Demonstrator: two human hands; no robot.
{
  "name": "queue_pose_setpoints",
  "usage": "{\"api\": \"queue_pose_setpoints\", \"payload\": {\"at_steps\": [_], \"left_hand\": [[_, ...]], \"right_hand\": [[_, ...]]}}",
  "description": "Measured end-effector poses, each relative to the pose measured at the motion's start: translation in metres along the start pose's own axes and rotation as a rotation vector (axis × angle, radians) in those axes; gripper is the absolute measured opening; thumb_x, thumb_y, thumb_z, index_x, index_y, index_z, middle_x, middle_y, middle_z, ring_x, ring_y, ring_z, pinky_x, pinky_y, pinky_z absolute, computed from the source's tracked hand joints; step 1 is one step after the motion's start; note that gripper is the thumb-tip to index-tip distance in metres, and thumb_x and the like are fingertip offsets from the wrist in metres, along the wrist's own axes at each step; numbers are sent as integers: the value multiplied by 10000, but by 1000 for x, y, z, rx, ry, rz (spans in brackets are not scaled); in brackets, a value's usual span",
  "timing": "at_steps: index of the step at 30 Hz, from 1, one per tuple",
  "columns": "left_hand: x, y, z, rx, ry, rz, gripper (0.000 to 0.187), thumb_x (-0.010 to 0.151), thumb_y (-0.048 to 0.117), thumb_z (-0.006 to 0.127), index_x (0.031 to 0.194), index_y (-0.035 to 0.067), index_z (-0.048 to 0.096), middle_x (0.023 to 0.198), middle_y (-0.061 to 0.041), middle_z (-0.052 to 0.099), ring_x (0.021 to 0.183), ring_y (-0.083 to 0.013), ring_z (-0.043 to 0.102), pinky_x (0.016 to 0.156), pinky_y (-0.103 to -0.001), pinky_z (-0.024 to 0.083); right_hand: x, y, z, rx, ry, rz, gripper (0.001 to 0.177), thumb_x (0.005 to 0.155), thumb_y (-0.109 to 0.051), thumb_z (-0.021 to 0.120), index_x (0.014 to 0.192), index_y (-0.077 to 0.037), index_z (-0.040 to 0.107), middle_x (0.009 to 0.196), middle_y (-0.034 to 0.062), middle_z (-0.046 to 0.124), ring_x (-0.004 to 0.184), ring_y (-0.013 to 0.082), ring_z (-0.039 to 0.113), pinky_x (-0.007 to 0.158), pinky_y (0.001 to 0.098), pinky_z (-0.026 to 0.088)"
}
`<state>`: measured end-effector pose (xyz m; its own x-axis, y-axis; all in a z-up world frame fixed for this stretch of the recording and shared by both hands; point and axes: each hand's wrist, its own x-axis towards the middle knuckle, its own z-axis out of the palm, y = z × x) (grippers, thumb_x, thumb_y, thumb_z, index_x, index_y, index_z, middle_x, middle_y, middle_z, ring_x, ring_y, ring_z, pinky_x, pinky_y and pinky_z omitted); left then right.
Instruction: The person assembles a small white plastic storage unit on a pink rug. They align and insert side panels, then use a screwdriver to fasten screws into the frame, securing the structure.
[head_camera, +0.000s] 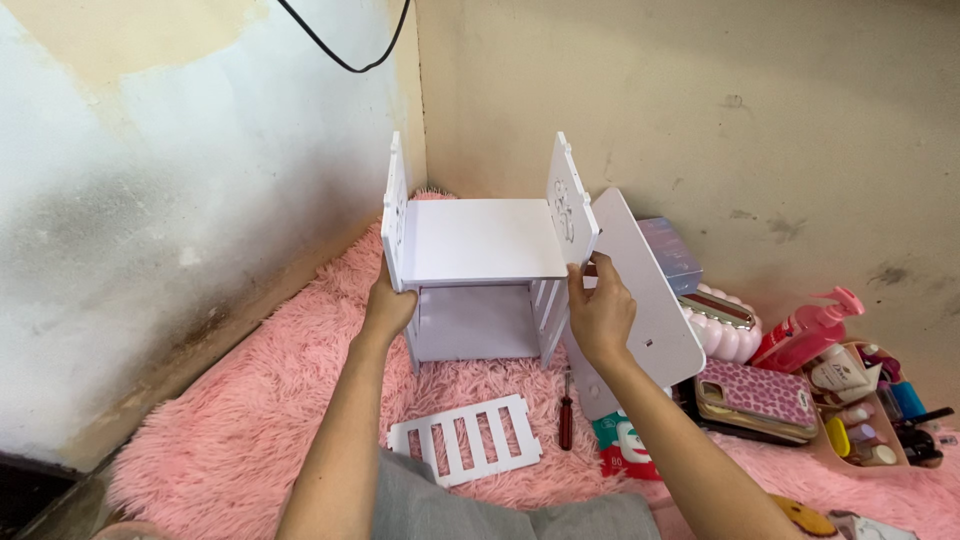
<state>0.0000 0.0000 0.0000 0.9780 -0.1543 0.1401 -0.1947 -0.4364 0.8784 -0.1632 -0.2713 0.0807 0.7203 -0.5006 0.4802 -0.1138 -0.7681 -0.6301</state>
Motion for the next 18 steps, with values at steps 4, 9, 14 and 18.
{"api": "queue_pose_setpoints", "payload": {"at_steps": [4, 9, 14, 18], "left_hand": [[-15, 9, -4, 44, -9, -91, 960, 886, 81, 600, 1654, 307, 69, 1455, -189, 591, 1311, -352, 596, 1072, -402, 486], [-27, -15, 6, -88, -73, -351, 1106, 771, 18, 559, 1657, 190, -80, 1380, -257, 655, 1228, -352, 691, 1051, -390, 540], [-49, -61, 44, 48, -97, -467, 1133, 745, 65, 686, 1605, -6, -47, 1482, -332, 477, 1326, -379, 575, 1140, -358, 445], [-69, -83, 78, 194, -196, -614, 1154, 797, 163, 666, 1633, 5, -114, 1454, -335, 528, 1337, -395, 577, 1156, -382, 445]], "right_hand": [[-15, 2, -1, 7, -2, 25, 341, 984, -323, 669, 1181, -46, 652, 978, 114, 769, 713, 270, 750, 664, 434, 555], [-34, 27, 11, 17, -105, 174, 356, 914, -285, 699, 1221, -108, 657, 1007, 67, 788, 831, 291, 763, 774, 451, 554], [-71, 72, 44, 1, -278, 372, 586, 848, -273, 728, 1380, -134, 525, 1024, 100, 779, 1026, 341, 722, 895, 463, 534], [-107, 103, 77, -61, -443, 476, 670, 814, -262, 746, 1415, -133, 478, 1080, 118, 777, 1089, 338, 710, 956, 452, 521]]}}
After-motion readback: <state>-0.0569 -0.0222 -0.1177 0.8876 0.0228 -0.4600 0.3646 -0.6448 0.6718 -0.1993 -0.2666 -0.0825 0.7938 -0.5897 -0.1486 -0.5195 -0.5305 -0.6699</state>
